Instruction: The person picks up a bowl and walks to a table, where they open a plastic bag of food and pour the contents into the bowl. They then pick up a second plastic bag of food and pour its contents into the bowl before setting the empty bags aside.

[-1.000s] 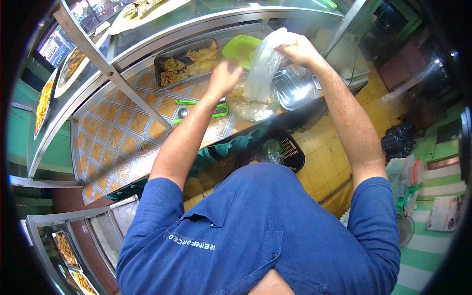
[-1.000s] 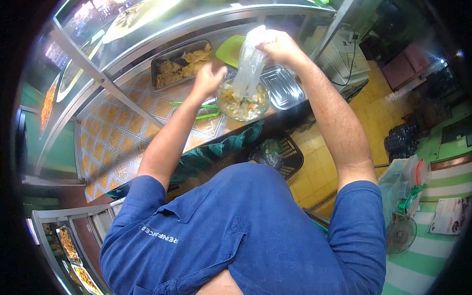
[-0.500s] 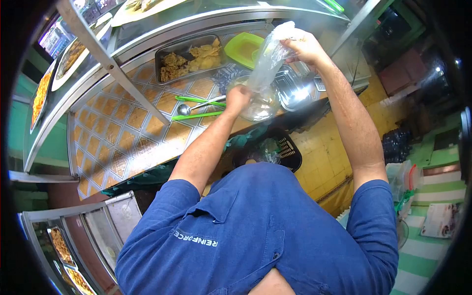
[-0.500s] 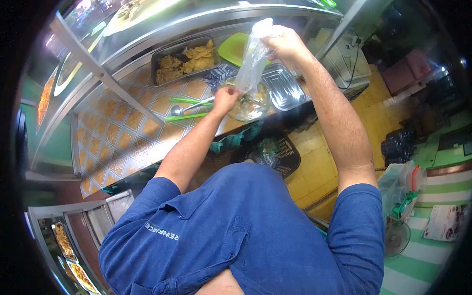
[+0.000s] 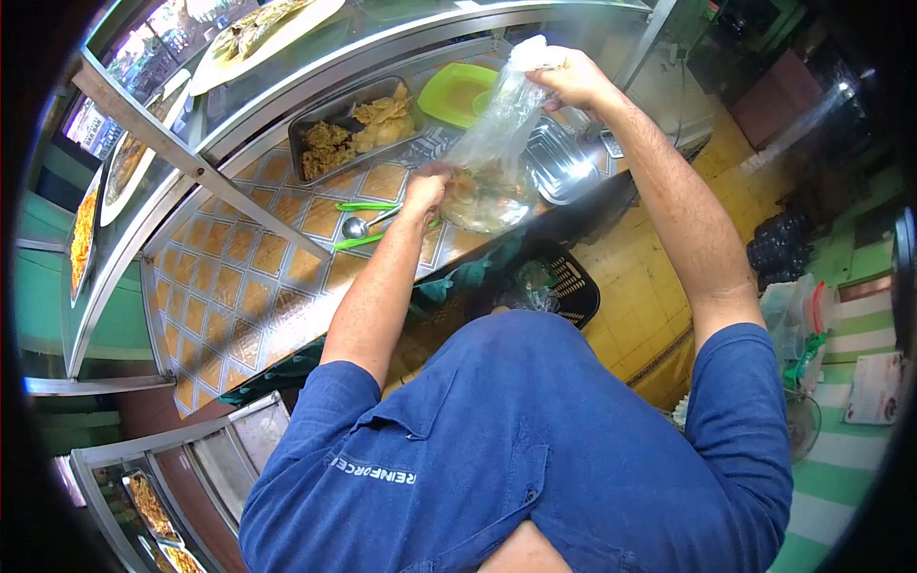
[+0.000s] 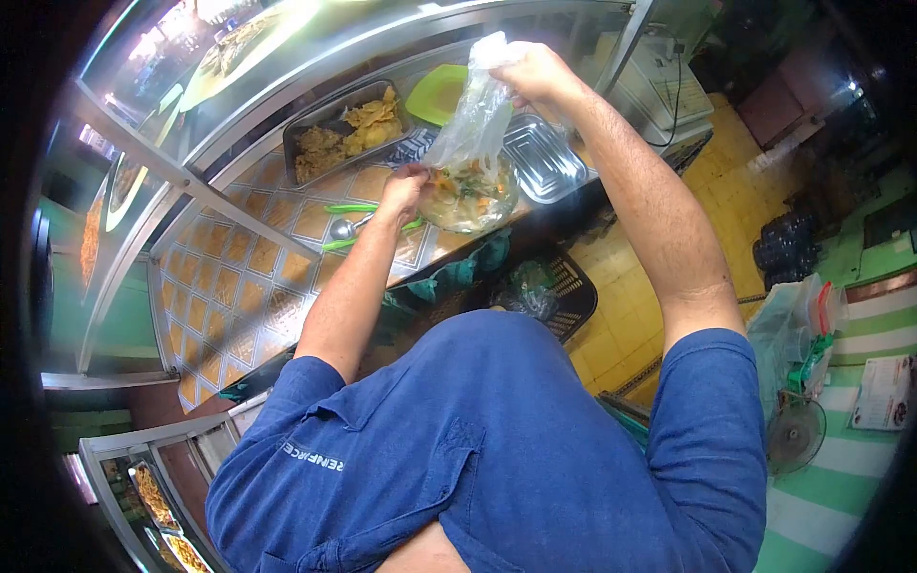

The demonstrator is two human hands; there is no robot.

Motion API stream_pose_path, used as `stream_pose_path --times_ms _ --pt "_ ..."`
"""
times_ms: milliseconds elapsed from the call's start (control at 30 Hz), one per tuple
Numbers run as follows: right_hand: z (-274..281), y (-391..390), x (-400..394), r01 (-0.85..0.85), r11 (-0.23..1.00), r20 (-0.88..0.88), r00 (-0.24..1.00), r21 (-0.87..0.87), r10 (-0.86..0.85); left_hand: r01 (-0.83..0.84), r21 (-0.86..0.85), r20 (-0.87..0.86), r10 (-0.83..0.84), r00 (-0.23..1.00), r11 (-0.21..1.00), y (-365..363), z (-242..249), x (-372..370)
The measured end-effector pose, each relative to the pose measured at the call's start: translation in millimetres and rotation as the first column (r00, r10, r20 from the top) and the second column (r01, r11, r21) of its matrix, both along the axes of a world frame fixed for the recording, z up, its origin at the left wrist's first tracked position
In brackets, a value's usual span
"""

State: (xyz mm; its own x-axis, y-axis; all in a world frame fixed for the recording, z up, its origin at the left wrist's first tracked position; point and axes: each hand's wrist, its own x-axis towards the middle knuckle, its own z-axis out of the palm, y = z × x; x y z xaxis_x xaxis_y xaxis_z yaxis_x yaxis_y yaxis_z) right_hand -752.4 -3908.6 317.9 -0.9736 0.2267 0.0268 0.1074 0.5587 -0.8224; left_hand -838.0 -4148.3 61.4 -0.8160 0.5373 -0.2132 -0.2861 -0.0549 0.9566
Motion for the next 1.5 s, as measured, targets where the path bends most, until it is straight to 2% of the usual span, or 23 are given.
stream_pose_path --times_ms 67,167,300,367,400,567,667,767,867,967,1067,1267,1367,1500 --pt "0.1 1.5 -1.0 0.002 1.000 0.009 1.000 0.005 -0.002 0.037 0.000 -0.085 -0.037 0.996 0.999 -0.9 -4.6 -11.9" --pt "-3.4 4.7 -3.3 0.009 1.000 -0.004 1.000 -0.004 -0.009 -0.201 0.093 -0.041 0.205 0.978 0.975 0.1 37.7 13.1" --pt "-2.1 -1.2 1.0 0.024 0.998 -0.037 0.999 -0.059 -0.027 -0.148 0.161 0.036 0.144 0.989 0.976 -0.9 8.9 -12.0" --pt "-4.9 -0.4 0.4 0.003 0.987 -0.056 0.998 -0.160 -0.012 -0.085 0.200 0.090 0.068 0.994 0.976 0.5 -14.7 -29.1" --pt "-6.8 0.4 -0.6 -0.009 0.978 -0.067 0.998 -0.210 -0.006 -0.092 0.194 0.114 0.071 0.991 0.977 0.5 -10.7 -26.2" --pt "-11.1 7.8 -4.4 -0.016 0.978 -0.077 0.997 -0.209 0.000 -0.113 0.082 0.189 0.095 0.977 0.990 -1.3 40.1 2.0" --pt "-11.3 6.7 -1.4 -0.021 0.973 -0.082 0.997 -0.230 0.002 -0.167 0.104 0.236 0.139 0.962 0.980 0.9 48.9 4.7" --pt "-7.8 0.8 4.3 -0.009 0.975 -0.085 0.996 -0.221 -0.010 -0.084 0.278 0.208 0.026 0.978 0.957 5.6 -9.3 -35.9" --pt "-7.6 0.1 5.3 -0.001 0.981 -0.079 0.997 -0.196 -0.015 -0.268 0.199 0.264 0.211 0.941 0.943 8.3 9.0 -17.7" --pt "-8.3 2.3 4.2 -0.013 0.990 -0.044 0.999 -0.139 0.007 -0.309 0.265 0.303 0.225 0.926 0.913 9.4 21.0 -5.8" --pt "-12.0 5.2 3.6 -0.018 0.989 -0.030 0.999 -0.145 0.013 -0.276 0.306 0.268 0.196 0.943 0.911 9.3 0.9 -15.6" --pt "-16.3 7.7 2.9 0.001 0.961 -0.070 0.997 -0.276 -0.021 -0.053 0.260 0.070 0.036 0.997 0.964 1.2 18.4 -6.2" --pt "-12.3 8.5 2.9 0.008 0.953 -0.064 0.998 -0.303 -0.029 0.008 0.124 0.028 -0.011 1.000 0.992 -2.4 29.7 -2.0" --pt "-8.6 10.4 3.5 -0.014 0.954 -0.070 0.998 -0.300 -0.008 0.024 0.051 -0.025 -0.022 0.999 0.998 -0.8 30.3 -2.4"
